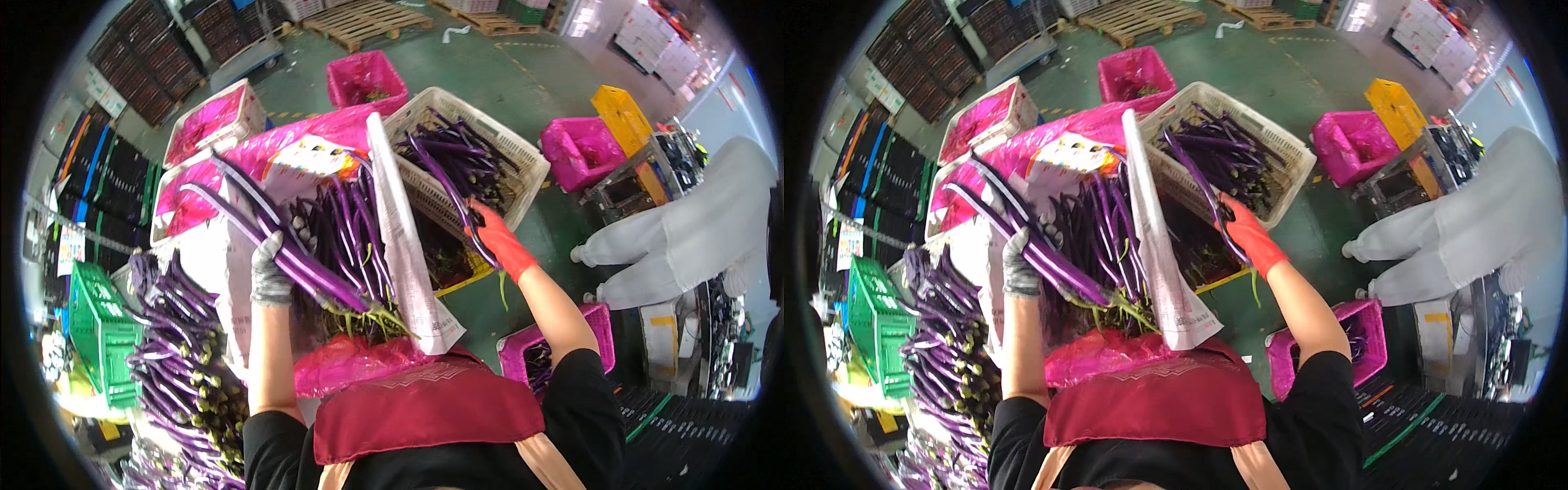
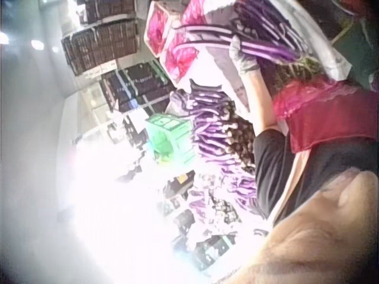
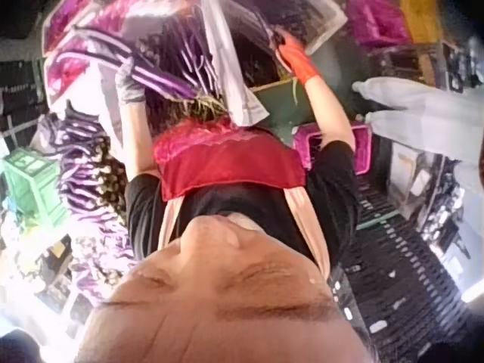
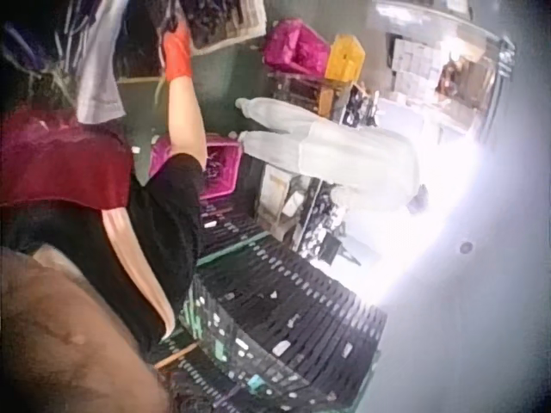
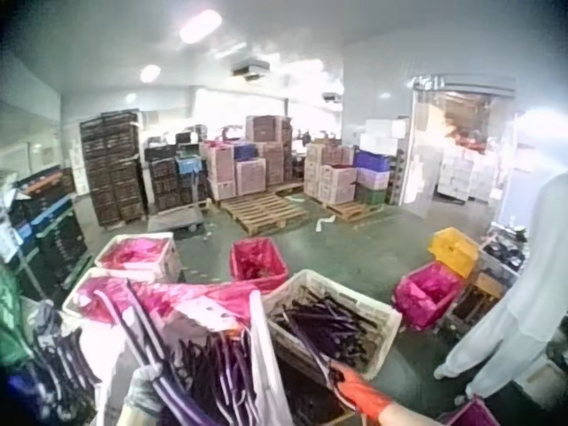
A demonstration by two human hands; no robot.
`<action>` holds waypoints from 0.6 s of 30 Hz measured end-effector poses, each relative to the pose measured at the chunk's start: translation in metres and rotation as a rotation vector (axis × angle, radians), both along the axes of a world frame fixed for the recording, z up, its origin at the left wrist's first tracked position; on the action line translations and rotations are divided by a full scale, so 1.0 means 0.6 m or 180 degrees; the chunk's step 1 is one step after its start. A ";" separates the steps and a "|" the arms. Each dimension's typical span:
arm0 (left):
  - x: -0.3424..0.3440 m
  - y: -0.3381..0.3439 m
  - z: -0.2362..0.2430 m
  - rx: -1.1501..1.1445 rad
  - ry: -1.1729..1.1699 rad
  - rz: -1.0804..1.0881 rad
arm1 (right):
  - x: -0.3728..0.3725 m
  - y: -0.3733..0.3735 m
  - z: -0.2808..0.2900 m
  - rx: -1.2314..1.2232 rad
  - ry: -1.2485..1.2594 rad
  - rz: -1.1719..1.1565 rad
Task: The person trims the stems of long purple eggplants using shears. They repeatedly pick up bunches from a white crate, cut the green stems, and place the trimmed eggplants into a pink-lined crate.
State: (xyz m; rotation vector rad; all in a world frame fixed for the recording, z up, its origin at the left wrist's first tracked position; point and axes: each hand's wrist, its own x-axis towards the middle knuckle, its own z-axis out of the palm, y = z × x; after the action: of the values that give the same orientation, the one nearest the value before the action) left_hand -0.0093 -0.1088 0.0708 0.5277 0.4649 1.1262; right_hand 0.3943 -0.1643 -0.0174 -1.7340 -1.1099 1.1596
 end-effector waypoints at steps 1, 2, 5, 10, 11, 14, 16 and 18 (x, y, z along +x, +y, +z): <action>0.006 0.008 -0.001 -0.0158 0.0073 -0.0005 | -0.003 0.020 -0.020 0.0351 -0.0233 -0.0031; 0.018 0.009 0.014 -0.0195 0.0283 0.0053 | 0.004 0.041 -0.048 0.0720 -0.0335 -0.0183; 0.030 0.004 0.030 -0.0323 0.1011 0.0343 | -0.045 0.061 0.010 0.0621 0.0495 -0.0228; 0.078 0.007 0.023 -0.0581 0.1294 0.0459 | -0.193 0.021 0.143 0.0067 0.2931 0.0960; 0.094 0.005 0.022 -0.0777 0.1329 0.0410 | -0.218 0.025 0.140 -0.0524 0.3844 0.0868; 0.137 0.003 0.015 -0.0714 0.1494 0.0725 | -0.300 0.006 0.121 0.1775 0.0218 0.1483; 0.141 -0.001 0.022 -0.0679 0.1453 0.0655 | -0.307 0.007 0.115 0.1693 0.0570 0.1559; 0.119 -0.015 0.021 -0.0505 0.0769 0.0529 | -0.297 0.004 0.113 0.0945 0.1297 0.1509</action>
State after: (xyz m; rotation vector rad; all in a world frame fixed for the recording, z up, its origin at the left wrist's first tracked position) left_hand 0.0622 -0.1176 0.0835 0.4946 0.8136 1.1773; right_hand 0.2163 -0.1621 0.0502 -0.9745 -1.3848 1.4615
